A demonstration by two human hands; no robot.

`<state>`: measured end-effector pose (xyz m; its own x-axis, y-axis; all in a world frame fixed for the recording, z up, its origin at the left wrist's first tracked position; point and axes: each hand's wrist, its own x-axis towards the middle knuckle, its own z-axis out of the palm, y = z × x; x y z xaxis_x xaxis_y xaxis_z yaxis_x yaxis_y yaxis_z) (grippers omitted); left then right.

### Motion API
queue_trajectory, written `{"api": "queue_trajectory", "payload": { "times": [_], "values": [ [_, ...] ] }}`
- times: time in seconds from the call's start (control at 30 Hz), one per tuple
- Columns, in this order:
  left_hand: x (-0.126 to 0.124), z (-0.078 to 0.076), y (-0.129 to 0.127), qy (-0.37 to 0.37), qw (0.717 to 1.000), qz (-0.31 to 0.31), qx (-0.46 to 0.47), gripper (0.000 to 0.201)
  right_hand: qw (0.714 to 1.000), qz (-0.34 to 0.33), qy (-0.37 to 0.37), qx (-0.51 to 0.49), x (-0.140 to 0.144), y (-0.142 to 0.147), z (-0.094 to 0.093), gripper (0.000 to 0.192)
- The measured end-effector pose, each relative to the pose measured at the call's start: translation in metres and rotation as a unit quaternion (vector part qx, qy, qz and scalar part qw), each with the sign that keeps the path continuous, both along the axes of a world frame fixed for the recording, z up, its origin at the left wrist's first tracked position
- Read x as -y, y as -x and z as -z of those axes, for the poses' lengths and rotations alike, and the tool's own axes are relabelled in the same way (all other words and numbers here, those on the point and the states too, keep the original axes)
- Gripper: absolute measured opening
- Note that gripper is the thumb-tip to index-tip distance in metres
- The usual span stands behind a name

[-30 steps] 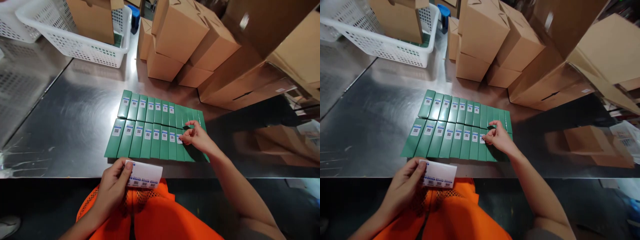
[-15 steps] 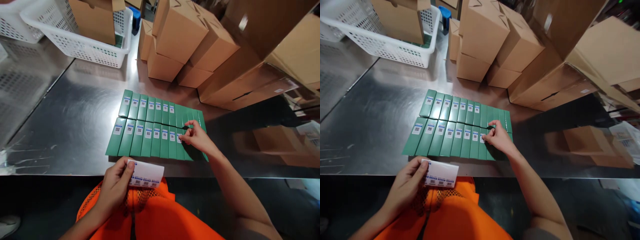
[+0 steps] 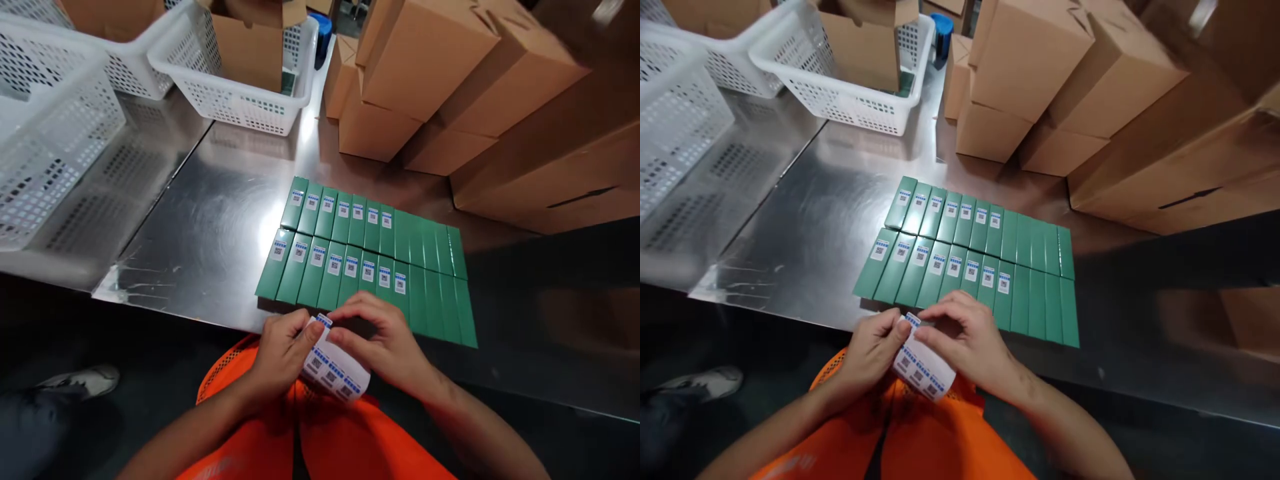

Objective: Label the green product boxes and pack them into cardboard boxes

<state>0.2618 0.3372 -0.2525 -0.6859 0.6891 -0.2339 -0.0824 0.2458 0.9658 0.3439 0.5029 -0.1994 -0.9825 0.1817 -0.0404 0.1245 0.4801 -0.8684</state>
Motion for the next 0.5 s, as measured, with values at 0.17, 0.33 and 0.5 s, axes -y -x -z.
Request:
{"api": "queue_trajectory", "payload": {
  "times": [0.17,0.33,0.5],
  "values": [
    [0.006,-0.001,-0.003,-0.008,0.997,0.055,-0.060,0.045,0.996,0.072,0.049,-0.009,-0.016,0.001,-0.006,0.013],
    [0.005,-0.008,-0.004,0.019,0.993,0.054,-0.101,0.049,0.997,0.062,0.041,0.028,-0.025,-0.011,-0.023,0.024],
    [-0.002,-0.007,-0.004,-0.016,0.990,0.049,-0.135,0.064,0.990,0.024,0.129,0.056,-0.002,-0.011,-0.011,0.010]
  ]
}}
